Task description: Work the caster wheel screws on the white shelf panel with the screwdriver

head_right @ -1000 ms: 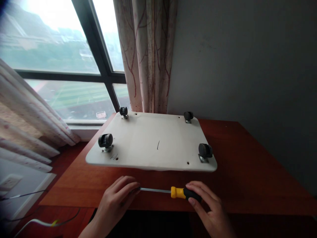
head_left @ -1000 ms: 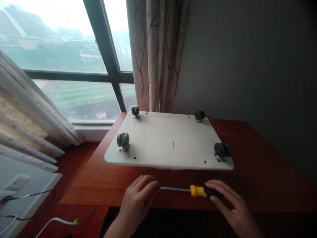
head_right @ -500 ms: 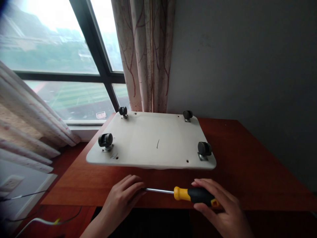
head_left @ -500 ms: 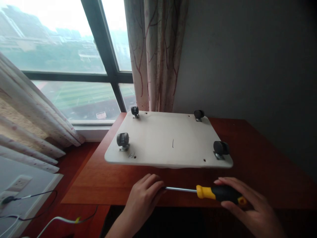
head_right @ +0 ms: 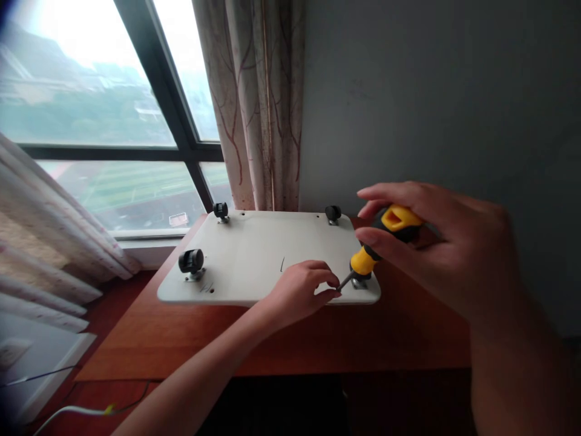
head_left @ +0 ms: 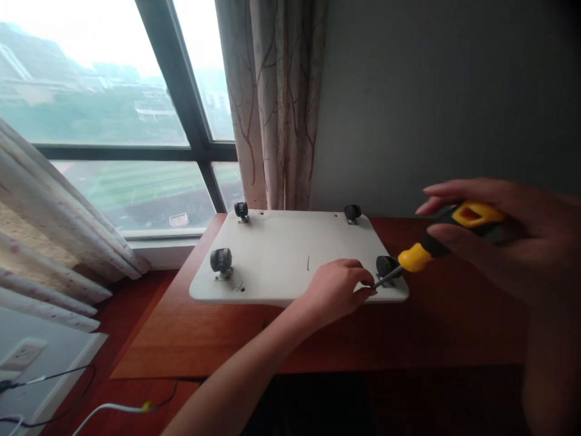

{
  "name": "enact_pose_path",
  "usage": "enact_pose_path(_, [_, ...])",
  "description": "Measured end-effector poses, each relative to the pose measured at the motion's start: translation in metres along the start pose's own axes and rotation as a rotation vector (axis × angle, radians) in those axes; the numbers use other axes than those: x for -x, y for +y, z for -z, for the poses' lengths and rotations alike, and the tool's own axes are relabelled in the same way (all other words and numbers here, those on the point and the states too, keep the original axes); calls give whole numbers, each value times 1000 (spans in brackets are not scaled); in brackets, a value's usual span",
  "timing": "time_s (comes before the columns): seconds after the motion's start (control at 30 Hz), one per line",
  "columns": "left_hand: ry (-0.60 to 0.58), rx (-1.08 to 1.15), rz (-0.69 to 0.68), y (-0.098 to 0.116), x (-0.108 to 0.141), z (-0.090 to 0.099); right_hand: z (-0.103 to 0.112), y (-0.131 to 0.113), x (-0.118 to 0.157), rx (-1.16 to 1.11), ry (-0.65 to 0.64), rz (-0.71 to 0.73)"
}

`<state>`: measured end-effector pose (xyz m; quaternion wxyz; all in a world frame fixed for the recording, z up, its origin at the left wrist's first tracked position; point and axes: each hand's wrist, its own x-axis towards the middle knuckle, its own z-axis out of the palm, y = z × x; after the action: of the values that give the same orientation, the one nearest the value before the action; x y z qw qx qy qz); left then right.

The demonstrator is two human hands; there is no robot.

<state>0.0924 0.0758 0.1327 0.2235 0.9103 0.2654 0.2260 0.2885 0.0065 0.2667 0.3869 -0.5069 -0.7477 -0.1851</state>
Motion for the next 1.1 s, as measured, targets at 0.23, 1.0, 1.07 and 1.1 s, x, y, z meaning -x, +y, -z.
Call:
enact_pose_path(0.23, [15, 25, 60, -10, -10, -11, -15, 8, -10, -52, -87, 103])
enact_pose_path(1.0, [-44, -165, 79, -13, -8, -24, -36, 20, 0, -129, -176, 47])
enact_pose_path(1.07, [-50, -191, 74, -13, -7, -26, -37, 21, 1, -127, -193, 50])
enact_pose_path(1.1, [-51, -198, 73, -14, -7, -26, -38, 22, 2, -127, -207, 47])
